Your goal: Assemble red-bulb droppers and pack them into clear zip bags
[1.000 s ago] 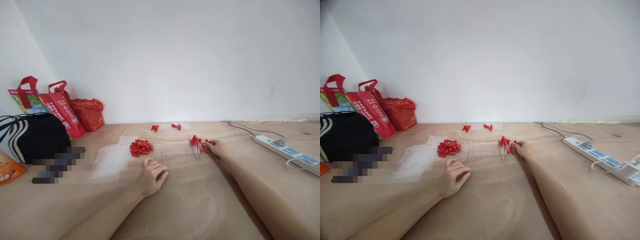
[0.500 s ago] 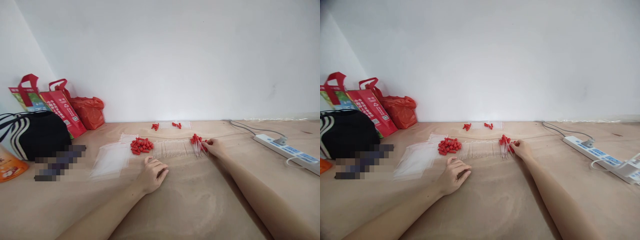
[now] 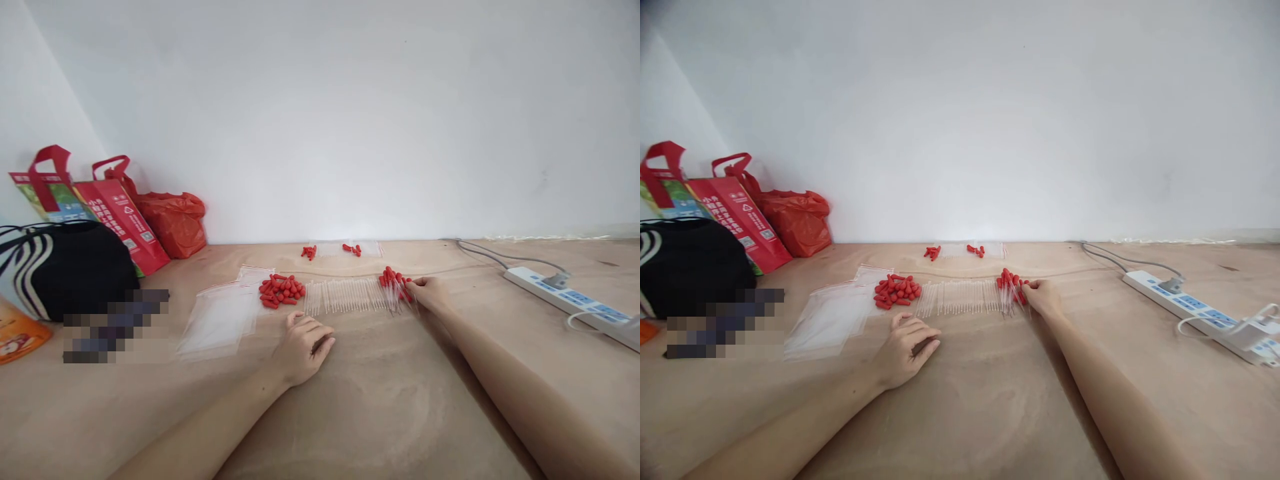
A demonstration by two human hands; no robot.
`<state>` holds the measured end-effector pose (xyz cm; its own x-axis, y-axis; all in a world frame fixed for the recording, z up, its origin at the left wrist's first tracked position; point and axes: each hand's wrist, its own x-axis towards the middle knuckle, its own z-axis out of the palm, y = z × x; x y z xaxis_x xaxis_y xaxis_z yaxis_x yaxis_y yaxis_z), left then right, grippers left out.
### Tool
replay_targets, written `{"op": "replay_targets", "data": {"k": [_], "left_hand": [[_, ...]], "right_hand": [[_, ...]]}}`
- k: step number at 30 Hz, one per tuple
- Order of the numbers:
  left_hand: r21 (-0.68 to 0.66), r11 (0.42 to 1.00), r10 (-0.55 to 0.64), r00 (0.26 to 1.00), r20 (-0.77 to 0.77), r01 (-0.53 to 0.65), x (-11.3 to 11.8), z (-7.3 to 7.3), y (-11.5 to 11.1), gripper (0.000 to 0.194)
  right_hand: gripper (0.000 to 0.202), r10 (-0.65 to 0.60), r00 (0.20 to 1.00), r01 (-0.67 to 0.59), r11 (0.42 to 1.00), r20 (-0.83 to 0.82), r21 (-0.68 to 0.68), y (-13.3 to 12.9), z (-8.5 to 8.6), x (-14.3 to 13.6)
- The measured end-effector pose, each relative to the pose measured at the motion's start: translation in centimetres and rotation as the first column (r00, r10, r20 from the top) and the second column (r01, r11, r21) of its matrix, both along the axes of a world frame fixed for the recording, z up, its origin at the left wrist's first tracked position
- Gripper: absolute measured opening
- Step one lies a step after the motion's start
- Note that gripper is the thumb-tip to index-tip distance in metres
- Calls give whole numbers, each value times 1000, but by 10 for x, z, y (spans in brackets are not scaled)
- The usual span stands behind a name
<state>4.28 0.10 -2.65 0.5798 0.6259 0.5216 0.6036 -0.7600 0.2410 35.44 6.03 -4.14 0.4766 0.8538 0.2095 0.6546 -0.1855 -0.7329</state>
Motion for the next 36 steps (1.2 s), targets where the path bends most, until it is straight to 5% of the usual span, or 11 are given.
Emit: {"op": "replay_targets", "data": {"k": [3,6,9,13,19,23,36], "left_hand": [[37,999,37,999,13,-37,0,1,0,11],[71,982,170,985,34,-172,-3,3,1,10],[76,948,306,951,35,-308,-5,7,10,8],[49,895,445,892,-83,-443,0,15,32,10],[7,830,550,815,-182,-558,31,22,68,16],[11,773,618,748,-242,-635,47,24,80,20],[-110,651,662,633,-401,-751,58,31,98,22]], "right_hand": [[26,-24,998,27,998,-58,57,-10,6,-6],[27,122,988,-101,972,-92,213,-30,10,-23],[19,431,900,-427,844,65,325,-56,9,-45],[11,681,692,-720,673,238,168,-80,6,-65],[18,619,740,-666,728,263,161,-79,4,-74],[13,657,701,-706,694,278,139,-78,4,-79],[20,629,706,-688,717,325,110,-73,-6,-82]]}}
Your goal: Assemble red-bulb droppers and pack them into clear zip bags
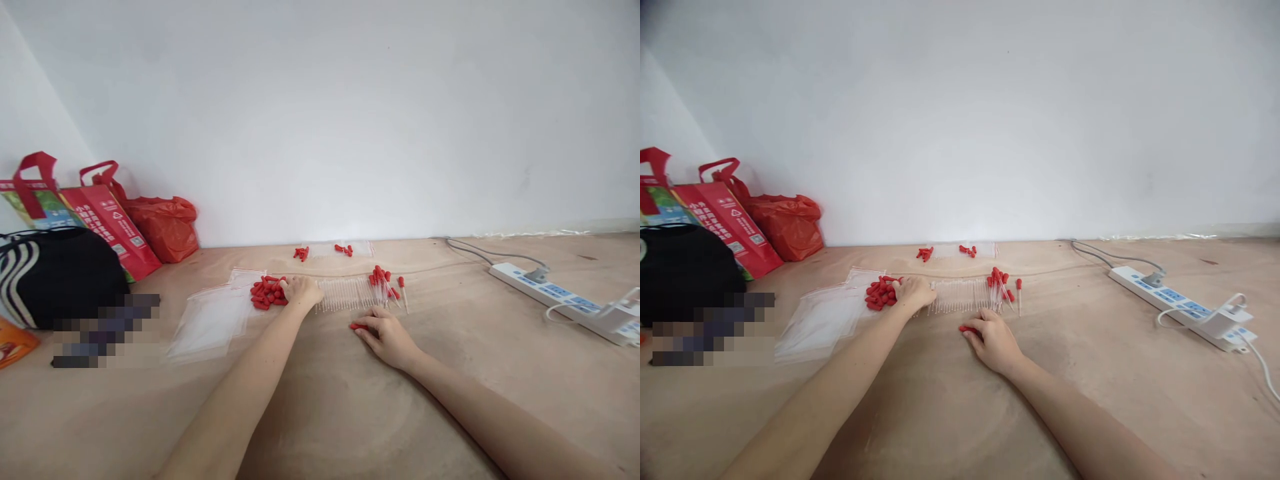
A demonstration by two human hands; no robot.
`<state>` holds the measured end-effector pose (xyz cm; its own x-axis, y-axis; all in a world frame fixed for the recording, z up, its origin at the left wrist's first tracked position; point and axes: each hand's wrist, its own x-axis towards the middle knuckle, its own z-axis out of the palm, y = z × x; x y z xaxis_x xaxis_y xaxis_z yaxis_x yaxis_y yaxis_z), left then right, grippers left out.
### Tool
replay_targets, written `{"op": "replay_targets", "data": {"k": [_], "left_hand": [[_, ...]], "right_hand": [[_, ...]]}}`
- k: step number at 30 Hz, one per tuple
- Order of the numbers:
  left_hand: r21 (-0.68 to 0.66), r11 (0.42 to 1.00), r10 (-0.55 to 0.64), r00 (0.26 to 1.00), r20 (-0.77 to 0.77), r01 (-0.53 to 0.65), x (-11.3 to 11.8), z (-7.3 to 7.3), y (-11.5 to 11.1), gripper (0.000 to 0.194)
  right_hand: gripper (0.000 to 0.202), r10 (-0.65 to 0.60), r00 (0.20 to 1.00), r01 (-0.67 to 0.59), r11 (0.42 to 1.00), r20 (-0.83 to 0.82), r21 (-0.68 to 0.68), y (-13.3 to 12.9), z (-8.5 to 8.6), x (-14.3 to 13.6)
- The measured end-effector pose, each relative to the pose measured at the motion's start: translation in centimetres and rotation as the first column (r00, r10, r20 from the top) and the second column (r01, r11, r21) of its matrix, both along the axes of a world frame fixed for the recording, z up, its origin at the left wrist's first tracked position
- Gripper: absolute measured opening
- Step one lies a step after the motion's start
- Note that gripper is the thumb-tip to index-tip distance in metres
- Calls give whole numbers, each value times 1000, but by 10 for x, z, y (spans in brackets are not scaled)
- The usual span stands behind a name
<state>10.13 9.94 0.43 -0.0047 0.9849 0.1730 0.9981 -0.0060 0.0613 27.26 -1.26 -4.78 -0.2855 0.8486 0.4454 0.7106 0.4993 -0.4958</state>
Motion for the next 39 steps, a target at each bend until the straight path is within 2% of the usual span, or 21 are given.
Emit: {"op": "replay_targets", "data": {"k": [4,6,8,10,12,13,15,17,21,28,33,39], "left_hand": [[3,999,-50,999,15,50,-2,11,-7,18],[48,989,-143,990,18,142,-8,17,-19,19],[93,953,-291,957,17,288,-19,18,-38,20],[105,888,-452,892,14,448,-33,12,-58,15],[129,815,-571,821,11,565,-48,0,-75,16],[226,733,-660,751,12,641,-54,-8,-81,18],[371,603,-760,650,-3,706,-64,-22,-87,20],[453,533,-795,606,-19,714,-68,-31,-89,23],[491,516,-793,609,-36,702,-66,-33,-88,24],[495,498,-799,598,-58,713,-65,-32,-90,25],[496,473,-813,578,-74,728,-66,-33,-89,27],[482,470,-821,566,-69,740,-66,-33,-89,29]], "right_hand": [[19,-3,1000,3,1000,-16,-4,-2,1,-1],[19,-4,998,4,1000,-59,4,-3,4,0],[20,-2,993,5,1000,-119,21,-4,6,0],[21,-2,986,9,999,-166,42,-5,8,-1],[22,5,981,8,998,-193,64,-5,10,-3],[23,17,980,-3,997,-201,74,-4,11,-4],[25,56,977,-39,996,-204,83,-3,12,-9],[24,84,974,-72,995,-210,66,0,12,-15],[17,109,963,-106,994,-245,27,3,11,-25],[18,174,960,-157,983,-220,93,1,9,-30],[17,171,969,-154,983,-180,105,1,10,-32],[16,209,968,-191,973,-141,132,-1,13,-33]]}}
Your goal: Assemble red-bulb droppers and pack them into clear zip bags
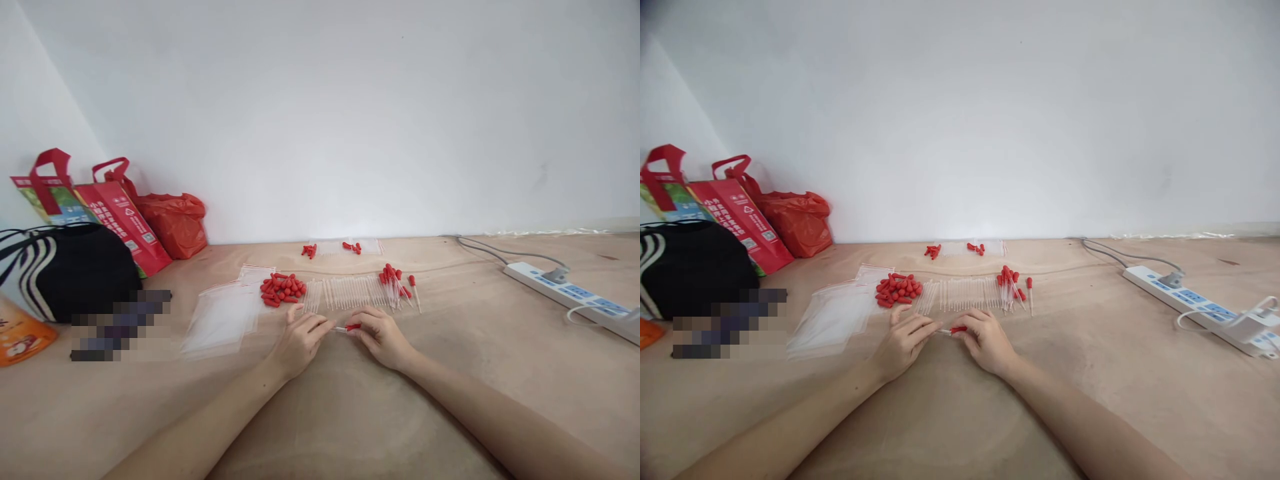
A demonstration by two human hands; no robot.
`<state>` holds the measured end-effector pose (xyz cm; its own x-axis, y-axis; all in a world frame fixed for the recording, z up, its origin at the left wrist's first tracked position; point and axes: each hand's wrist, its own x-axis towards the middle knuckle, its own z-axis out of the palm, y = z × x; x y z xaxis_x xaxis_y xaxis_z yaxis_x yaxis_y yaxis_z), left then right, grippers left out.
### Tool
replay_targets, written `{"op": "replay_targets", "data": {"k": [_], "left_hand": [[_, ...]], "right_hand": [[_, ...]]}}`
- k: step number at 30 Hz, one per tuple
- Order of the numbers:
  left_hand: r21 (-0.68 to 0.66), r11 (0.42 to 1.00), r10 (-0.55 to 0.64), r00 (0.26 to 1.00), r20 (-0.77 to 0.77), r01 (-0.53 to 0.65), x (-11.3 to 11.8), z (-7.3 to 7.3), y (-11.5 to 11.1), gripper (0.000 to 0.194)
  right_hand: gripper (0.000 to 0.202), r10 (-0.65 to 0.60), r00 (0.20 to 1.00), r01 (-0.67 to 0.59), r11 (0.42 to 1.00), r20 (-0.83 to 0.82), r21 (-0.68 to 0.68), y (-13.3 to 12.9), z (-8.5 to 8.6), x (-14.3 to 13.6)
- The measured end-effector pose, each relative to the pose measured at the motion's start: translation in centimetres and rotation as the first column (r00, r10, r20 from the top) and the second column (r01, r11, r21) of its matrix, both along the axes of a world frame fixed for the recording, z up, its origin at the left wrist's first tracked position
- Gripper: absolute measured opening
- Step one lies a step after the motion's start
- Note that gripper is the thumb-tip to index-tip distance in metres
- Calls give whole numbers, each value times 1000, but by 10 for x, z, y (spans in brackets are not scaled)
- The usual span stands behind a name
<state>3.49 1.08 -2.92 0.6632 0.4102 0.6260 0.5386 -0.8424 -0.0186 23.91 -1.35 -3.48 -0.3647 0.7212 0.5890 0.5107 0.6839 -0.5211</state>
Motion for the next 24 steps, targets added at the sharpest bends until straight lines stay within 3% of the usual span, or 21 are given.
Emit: {"op": "replay_targets", "data": {"k": [12,24], "left_hand": [[49,998,-50,999,0,49,-2,-2,2,33],[77,992,-95,993,-63,100,-2,-1,0,32]], "right_hand": [[19,98,992,-99,995,-75,-13,2,-4,0],[13,83,996,-88,977,32,194,2,-6,1]]}}
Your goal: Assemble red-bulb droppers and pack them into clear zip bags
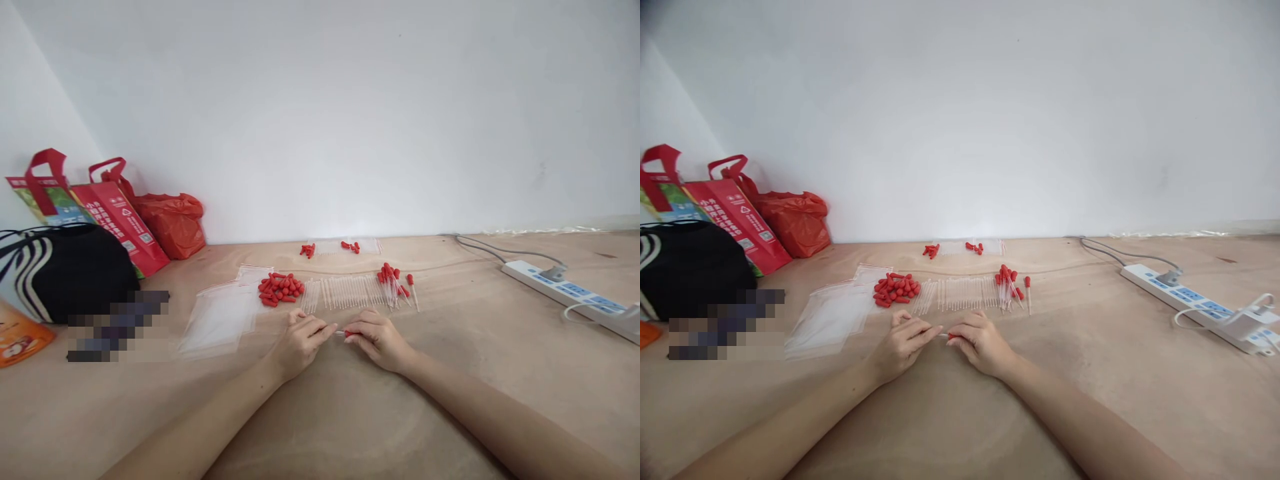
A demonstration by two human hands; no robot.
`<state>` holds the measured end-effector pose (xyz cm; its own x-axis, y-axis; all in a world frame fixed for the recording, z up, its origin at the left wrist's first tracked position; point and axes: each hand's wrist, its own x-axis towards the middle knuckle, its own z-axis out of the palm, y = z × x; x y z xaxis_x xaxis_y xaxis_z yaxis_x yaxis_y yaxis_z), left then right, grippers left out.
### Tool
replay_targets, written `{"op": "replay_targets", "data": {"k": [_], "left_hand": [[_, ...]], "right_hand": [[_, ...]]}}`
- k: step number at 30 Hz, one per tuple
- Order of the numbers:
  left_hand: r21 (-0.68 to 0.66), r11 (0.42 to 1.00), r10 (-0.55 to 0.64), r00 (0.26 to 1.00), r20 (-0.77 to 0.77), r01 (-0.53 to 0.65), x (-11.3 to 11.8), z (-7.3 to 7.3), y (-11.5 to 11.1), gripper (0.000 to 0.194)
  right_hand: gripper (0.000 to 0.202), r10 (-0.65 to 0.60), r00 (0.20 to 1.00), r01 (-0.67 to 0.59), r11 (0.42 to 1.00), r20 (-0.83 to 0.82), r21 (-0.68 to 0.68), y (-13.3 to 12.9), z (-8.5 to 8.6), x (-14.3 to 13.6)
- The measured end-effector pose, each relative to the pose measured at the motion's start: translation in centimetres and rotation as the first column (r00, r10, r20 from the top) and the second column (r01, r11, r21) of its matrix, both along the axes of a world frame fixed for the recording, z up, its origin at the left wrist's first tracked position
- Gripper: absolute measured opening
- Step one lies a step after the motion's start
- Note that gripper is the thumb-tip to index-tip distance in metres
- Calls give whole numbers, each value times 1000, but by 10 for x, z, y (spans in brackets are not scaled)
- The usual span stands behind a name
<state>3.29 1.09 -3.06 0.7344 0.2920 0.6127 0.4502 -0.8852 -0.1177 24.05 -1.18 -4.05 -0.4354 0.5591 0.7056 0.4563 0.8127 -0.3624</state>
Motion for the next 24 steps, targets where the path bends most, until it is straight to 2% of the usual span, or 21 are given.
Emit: {"op": "replay_targets", "data": {"k": [10,24], "left_hand": [[69,998,-11,997,-75,16,3,5,-6,31],[34,999,-29,999,32,28,6,1,-8,28]], "right_hand": [[16,-10,980,6,1000,199,18,0,0,2],[15,-82,985,90,995,154,-46,-4,0,-8]]}}
